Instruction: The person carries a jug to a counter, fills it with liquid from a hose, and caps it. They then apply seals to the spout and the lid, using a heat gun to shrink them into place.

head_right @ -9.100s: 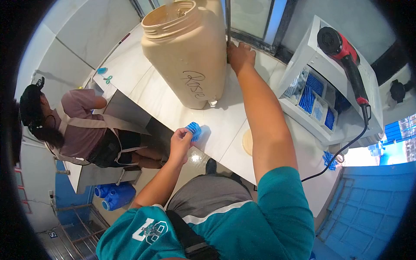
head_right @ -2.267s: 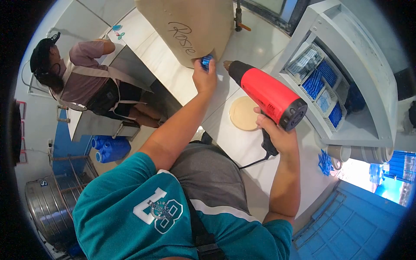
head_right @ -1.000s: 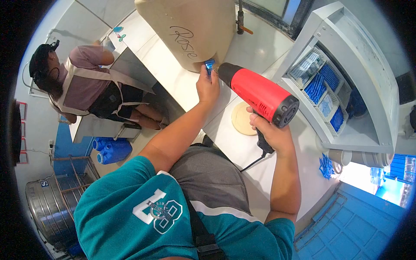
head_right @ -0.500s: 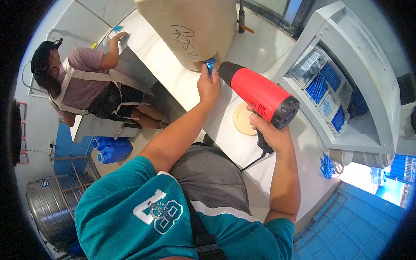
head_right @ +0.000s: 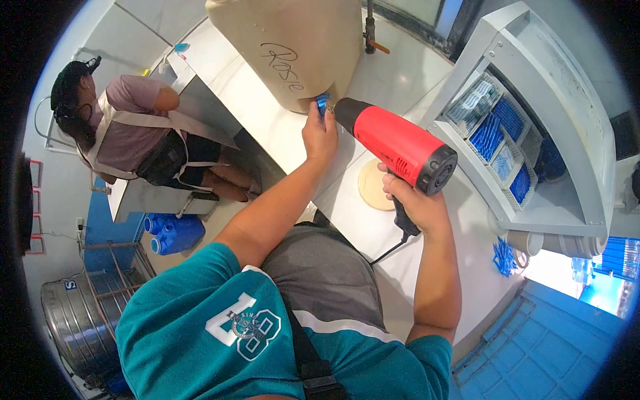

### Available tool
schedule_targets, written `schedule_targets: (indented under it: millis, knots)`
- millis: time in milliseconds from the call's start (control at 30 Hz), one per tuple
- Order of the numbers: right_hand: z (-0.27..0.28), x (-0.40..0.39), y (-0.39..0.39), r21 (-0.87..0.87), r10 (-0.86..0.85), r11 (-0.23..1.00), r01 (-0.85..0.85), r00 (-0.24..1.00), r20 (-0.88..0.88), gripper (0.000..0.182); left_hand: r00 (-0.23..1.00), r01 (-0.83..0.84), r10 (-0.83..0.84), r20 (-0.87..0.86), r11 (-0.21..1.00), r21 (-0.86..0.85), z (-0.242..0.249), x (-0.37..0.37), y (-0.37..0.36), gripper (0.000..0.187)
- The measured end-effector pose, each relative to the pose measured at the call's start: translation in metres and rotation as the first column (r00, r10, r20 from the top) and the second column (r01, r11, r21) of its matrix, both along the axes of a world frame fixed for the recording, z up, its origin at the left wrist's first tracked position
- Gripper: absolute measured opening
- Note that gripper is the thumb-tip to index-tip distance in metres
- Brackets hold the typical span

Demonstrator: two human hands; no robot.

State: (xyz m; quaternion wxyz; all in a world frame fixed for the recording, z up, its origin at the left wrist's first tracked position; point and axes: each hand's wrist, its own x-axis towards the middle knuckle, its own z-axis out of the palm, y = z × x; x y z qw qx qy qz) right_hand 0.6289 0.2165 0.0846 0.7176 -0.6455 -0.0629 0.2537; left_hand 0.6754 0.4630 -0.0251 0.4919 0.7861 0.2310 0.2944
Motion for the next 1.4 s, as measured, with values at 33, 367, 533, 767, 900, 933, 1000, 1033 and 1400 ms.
schedule_targets:
  millis: [33,367,533,767,900,933,1000,1033,1400]
  knots:
    - [-0.001,0.000,0.000,-0.009,-0.013,1.000,0.013,1.000,0.009,0.041,1.000,0.006,-0.006,0.007,1.000,0.006,-0.001,0.000,0.000,0.045]
    - [-0.015,-0.001,-0.013,-0.015,-0.050,0.999,0.050,0.999,0.007,0.039,0.996,0.024,-0.030,0.089,0.997,0.069,-0.023,-0.004,0.005,0.050]
    - [-0.024,-0.002,-0.022,0.011,-0.057,0.998,0.057,0.998,0.004,0.036,0.995,0.048,-0.055,0.080,0.996,0.081,-0.032,-0.003,0.012,0.051]
    - [-0.032,-0.003,-0.021,0.038,-0.094,0.995,0.095,0.995,-0.017,0.035,0.993,0.113,-0.111,0.042,0.991,-0.068,-0.027,-0.005,0.014,0.056]
    - [-0.038,-0.005,-0.027,0.041,-0.042,0.998,0.043,0.998,-0.041,0.034,0.991,0.133,-0.131,0.030,0.990,-0.056,-0.026,-0.004,0.016,0.058]
    - [-0.038,-0.006,-0.024,0.040,-0.042,0.998,0.043,0.998,-0.041,0.034,0.989,0.141,-0.138,0.047,0.987,-0.080,-0.027,-0.003,0.016,0.059]
    - [-0.037,-0.006,-0.017,0.054,-0.114,0.992,0.115,0.993,-0.037,0.034,0.988,0.151,-0.145,0.061,0.983,-0.101,-0.029,-0.005,0.017,0.060]
    - [-0.036,-0.005,-0.017,0.056,-0.128,0.990,0.131,0.990,-0.052,0.034,0.987,0.156,-0.150,0.056,0.982,-0.110,-0.028,-0.006,0.018,0.060]
    - [-0.039,-0.007,-0.014,0.092,-0.100,0.990,0.110,0.989,-0.108,0.032,0.982,0.086,-0.077,0.173,0.995,-0.043,-0.040,0.001,0.019,0.057]
